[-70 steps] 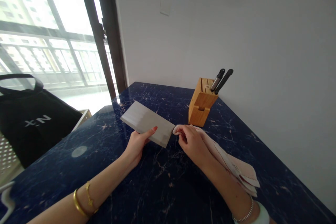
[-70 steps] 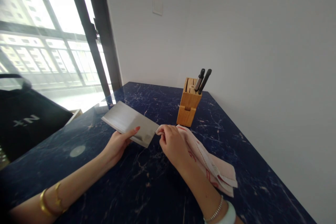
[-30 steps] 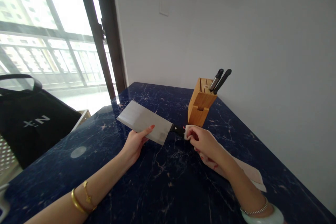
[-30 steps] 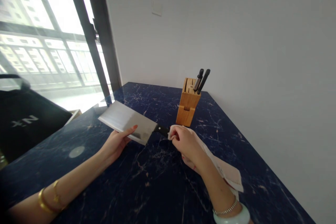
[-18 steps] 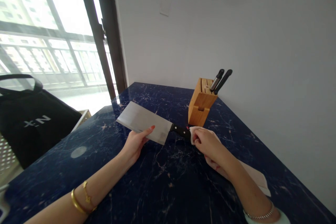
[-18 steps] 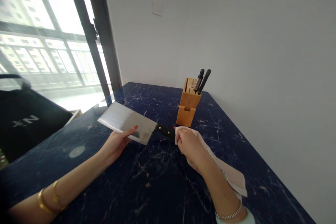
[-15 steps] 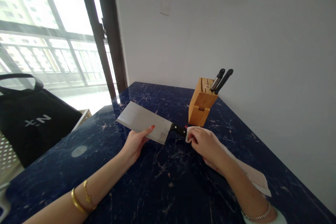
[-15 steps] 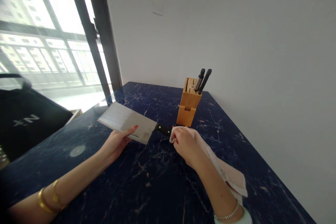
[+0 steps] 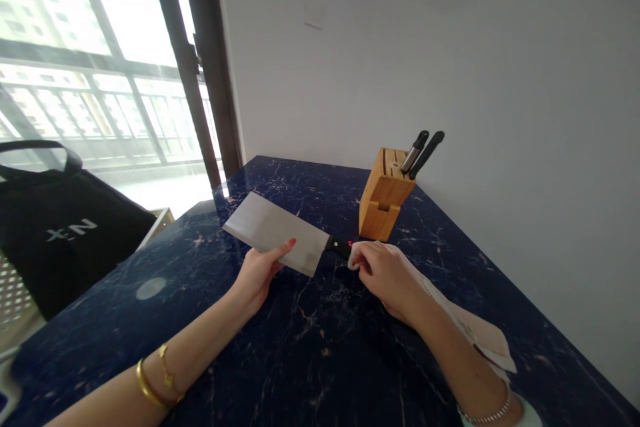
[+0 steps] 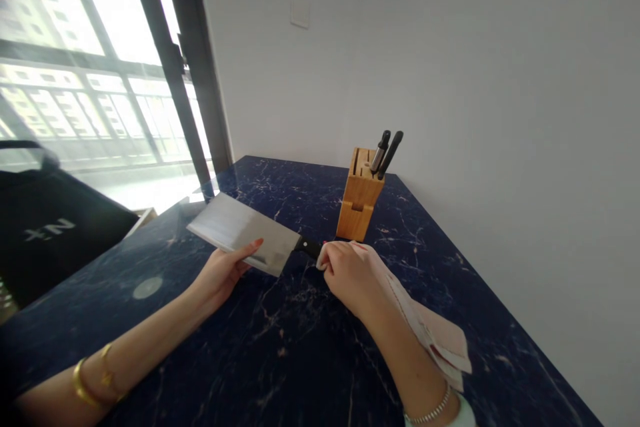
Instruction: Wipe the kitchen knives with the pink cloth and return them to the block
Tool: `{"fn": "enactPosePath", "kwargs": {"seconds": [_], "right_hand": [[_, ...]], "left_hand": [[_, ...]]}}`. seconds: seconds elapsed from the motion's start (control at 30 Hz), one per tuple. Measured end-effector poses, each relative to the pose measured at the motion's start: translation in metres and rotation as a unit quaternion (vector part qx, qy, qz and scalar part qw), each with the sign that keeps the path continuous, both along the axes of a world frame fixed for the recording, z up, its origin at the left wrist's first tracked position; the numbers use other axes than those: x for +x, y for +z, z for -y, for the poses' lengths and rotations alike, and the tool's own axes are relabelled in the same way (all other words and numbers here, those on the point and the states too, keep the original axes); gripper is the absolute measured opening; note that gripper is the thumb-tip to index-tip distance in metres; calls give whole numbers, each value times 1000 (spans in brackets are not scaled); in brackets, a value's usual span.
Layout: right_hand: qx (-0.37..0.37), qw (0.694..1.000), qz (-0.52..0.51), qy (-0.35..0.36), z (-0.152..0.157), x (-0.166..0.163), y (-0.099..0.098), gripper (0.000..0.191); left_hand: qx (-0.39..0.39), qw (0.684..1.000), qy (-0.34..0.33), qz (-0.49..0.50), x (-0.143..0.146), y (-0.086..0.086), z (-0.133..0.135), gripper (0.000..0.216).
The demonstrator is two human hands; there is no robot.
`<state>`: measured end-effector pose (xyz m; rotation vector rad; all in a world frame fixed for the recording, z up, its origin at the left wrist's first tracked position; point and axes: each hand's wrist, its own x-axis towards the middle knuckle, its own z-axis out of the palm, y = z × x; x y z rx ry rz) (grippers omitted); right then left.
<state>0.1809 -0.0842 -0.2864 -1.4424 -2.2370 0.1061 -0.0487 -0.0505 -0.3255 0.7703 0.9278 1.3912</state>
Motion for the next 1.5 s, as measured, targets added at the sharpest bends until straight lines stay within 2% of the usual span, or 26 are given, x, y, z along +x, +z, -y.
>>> {"fn": "enactPosePath", "kwargs": {"seconds": [0.13, 0.33, 0.4, 0.57, 0.63, 0.9, 1.07, 1.13, 1.33, 1.5], "right_hand": [[-25, 999, 31, -33, -2, 7, -1, 19], [21, 999, -24, 32, 8, -22, 7, 25], [28, 999, -32, 34, 9, -26, 7, 26], [9, 999, -2, -54, 5, -12, 1, 18], [11, 998, 5, -63, 4, -9, 0, 16], [39, 999, -2, 12, 10, -23, 8, 20], [6, 999, 9, -41, 3, -9, -1, 15], [5, 999, 5, -43, 4, -10, 0, 16], [27, 999, -16, 27, 11, -24, 9, 21], [8, 999, -6, -36, 2, -6, -3, 14]], "left_hand": [[3, 1000, -1, -3, 1, -1, 1, 40], [-1, 1000, -3, 1, 4, 2, 4, 42], [-3, 1000, -8, 5, 4, 4, 4, 42], [-10, 1000, -5, -3, 3, 3, 3, 42], [-9, 1000, -7, -11, 3, 3, 3, 42], [-5, 999, -20, -29, 5, 4, 6, 37], [-8, 999, -16, -32, 5, 3, 5, 37], [-9, 999, -18, -33, 4, 3, 4, 37], [1, 999, -29, -43, 4, 3, 5, 38], [-2, 999, -31, -36, 5, 5, 6, 39]]}}
